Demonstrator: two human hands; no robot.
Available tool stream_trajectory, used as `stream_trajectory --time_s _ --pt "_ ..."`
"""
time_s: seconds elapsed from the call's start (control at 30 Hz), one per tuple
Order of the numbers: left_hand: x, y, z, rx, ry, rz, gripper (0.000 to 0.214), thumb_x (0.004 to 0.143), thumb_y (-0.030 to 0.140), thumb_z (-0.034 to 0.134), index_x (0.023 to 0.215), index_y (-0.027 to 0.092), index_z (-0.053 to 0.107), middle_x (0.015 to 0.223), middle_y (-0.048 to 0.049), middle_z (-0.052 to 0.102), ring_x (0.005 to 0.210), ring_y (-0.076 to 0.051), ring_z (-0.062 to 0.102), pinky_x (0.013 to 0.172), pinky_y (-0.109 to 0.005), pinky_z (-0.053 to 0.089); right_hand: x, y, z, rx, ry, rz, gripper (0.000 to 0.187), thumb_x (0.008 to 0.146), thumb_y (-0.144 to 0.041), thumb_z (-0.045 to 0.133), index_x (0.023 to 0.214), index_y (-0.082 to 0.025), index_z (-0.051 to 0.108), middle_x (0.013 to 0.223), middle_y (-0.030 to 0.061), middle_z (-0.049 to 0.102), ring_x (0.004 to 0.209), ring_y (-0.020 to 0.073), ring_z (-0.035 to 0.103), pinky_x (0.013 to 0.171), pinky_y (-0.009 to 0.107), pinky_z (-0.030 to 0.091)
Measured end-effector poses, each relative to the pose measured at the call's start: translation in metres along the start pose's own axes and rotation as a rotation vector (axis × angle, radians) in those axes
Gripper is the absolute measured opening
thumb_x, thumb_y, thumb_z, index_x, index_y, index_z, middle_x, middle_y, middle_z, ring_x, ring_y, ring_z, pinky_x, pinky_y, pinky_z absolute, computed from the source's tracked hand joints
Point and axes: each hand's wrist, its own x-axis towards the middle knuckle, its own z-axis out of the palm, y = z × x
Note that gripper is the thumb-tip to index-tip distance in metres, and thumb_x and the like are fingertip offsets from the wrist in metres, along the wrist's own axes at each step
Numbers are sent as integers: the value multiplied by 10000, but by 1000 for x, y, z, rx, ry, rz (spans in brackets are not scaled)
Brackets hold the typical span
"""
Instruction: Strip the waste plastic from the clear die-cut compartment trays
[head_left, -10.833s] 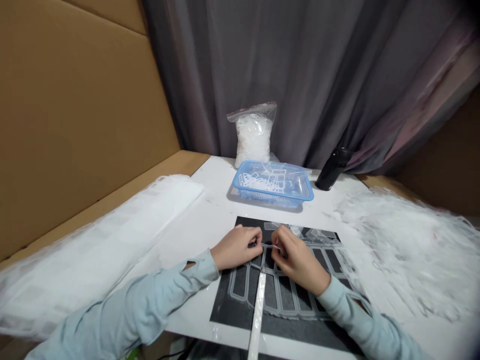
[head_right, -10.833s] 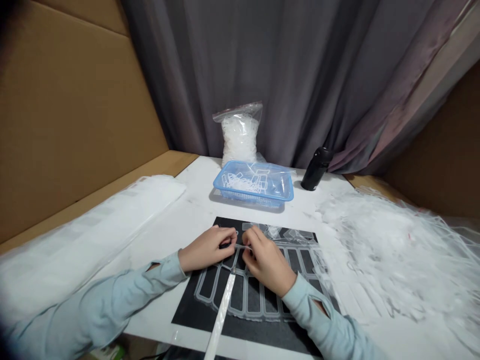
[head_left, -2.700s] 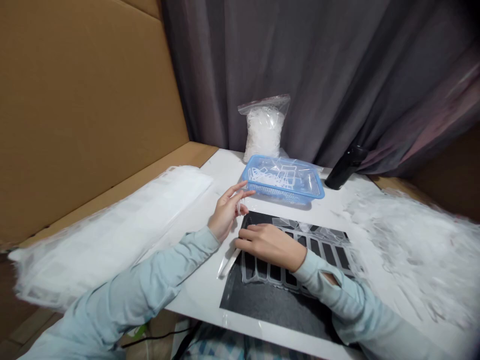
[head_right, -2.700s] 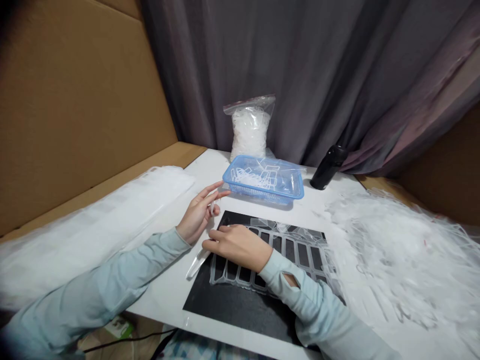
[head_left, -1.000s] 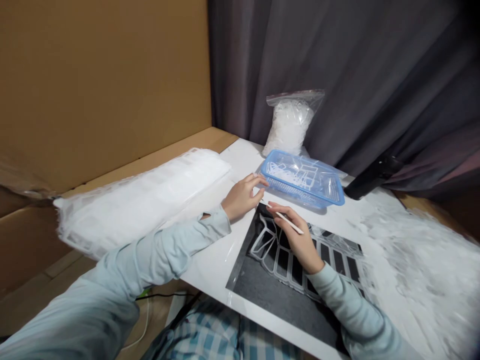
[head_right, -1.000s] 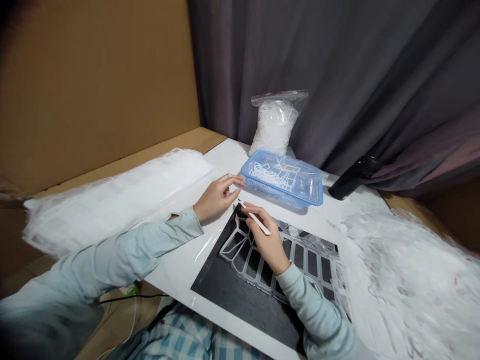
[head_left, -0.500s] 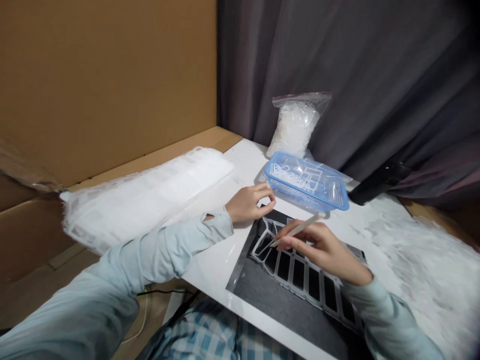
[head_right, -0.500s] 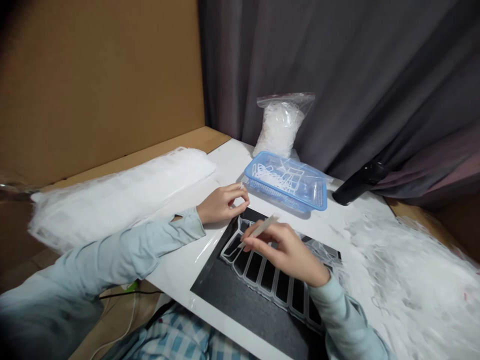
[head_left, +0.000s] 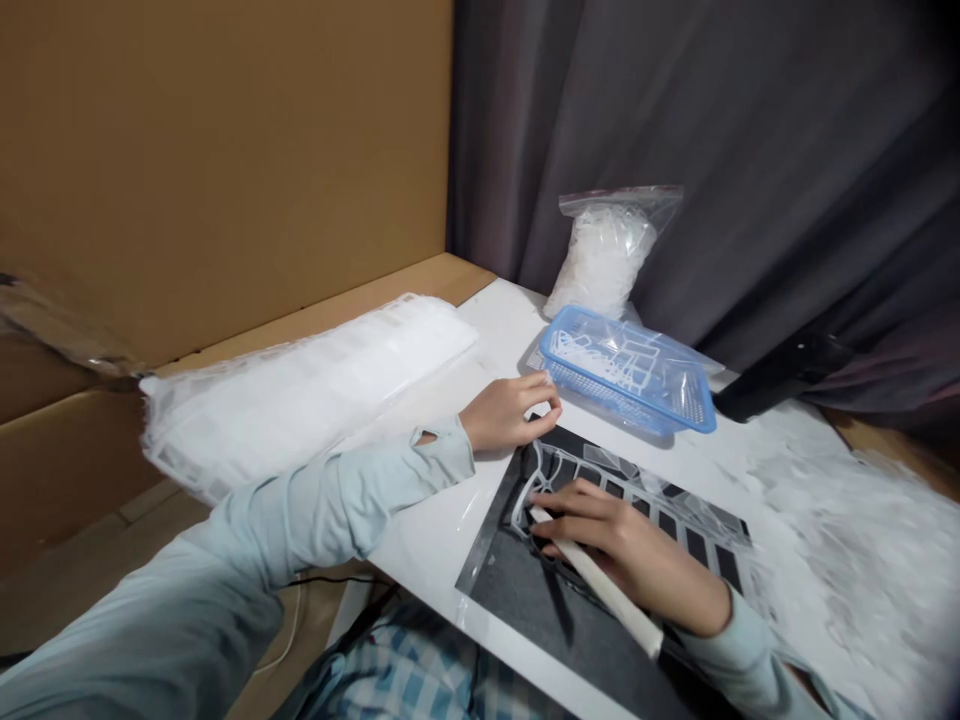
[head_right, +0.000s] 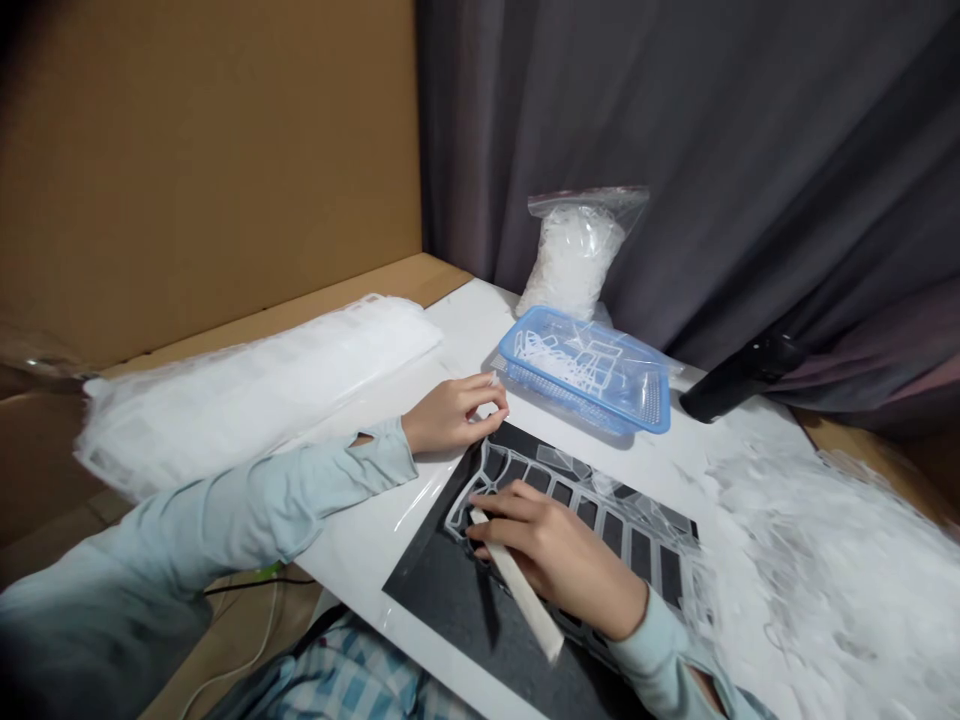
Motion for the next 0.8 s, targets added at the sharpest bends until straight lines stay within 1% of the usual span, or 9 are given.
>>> stream_trajectory --time_s 0.13,0.27,0.4,0.5,0.6,0.63,0.67,0.73,0.8 --pt "0 0 0 -9 -4 2 168 946 246 490 874 174 624 912 -27 608 731 -123 566 673 -248 452 0 11 13 -104 41 -33 259 967 -297 544 1171 -243 693 1341 105 601 1081 244 564 891 394 529" --pt "-1 1 1 -39 -13 1 179 944 258 485 871 174 625 906 -32 603 738 -130 560 704 -261 447 0 18 18 -119 78 -38 286 948 -308 569 1210 -280 681 1342 119 587 1083 258 551 893 433 530" --pt "0 1 0 -108 -20 -18 202 943 285 482 855 175 628 896 -35 608 693 -123 521 711 -276 436 -2 12 12 12 141 -8 307 972 -212 528 1239 -279 664 1266 115 620 1092 228 565 899 393 533" --pt "2 2 -2 -201 -50 -33 226 934 315 507 816 170 633 815 -20 605 619 -108 456 656 -268 411 -2 5 0 203 193 14 284 971 -227 544 1215 -288 675 1158 87 667 1044 195 620 872 338 543" --pt "3 2 -5 -324 -142 -46 316 925 351 538 689 159 623 691 -3 575 566 -95 413 590 -251 373 -2 3 -11 353 217 44 252 976 -252 543 1176 -273 695 1120 74 692 979 179 664 820 300 557" --pt "4 2 -6 -371 -188 -52 323 918 360 555 680 154 630 682 -2 577 549 -88 403 567 -245 360 -3 3 -14 383 227 59 244 978 -254 538 1159 -267 701 1117 74 697 968 179 671 813 298 560" --pt "4 3 -6 -420 -239 -60 307 912 365 572 707 150 650 695 -4 595 533 -81 396 544 -238 351 -3 3 -17 404 240 69 234 978 -259 540 1140 -261 708 1109 75 703 961 181 674 812 303 563" --pt "5 4 -6 -528 -356 -80 243 904 362 600 847 146 697 783 -25 659 537 -75 437 532 -224 368 -4 3 -21 417 252 76 226 976 -271 544 1122 -253 716 1097 80 711 965 189 675 830 323 561" --pt "5 5 -4 -635 -476 -97 241 916 361 598 972 153 706 900 -57 705 634 -96 548 601 -223 439 -5 1 -24 407 234 66 236 980 -279 538 1137 -250 712 1099 84 709 982 192 669 851 332 553"
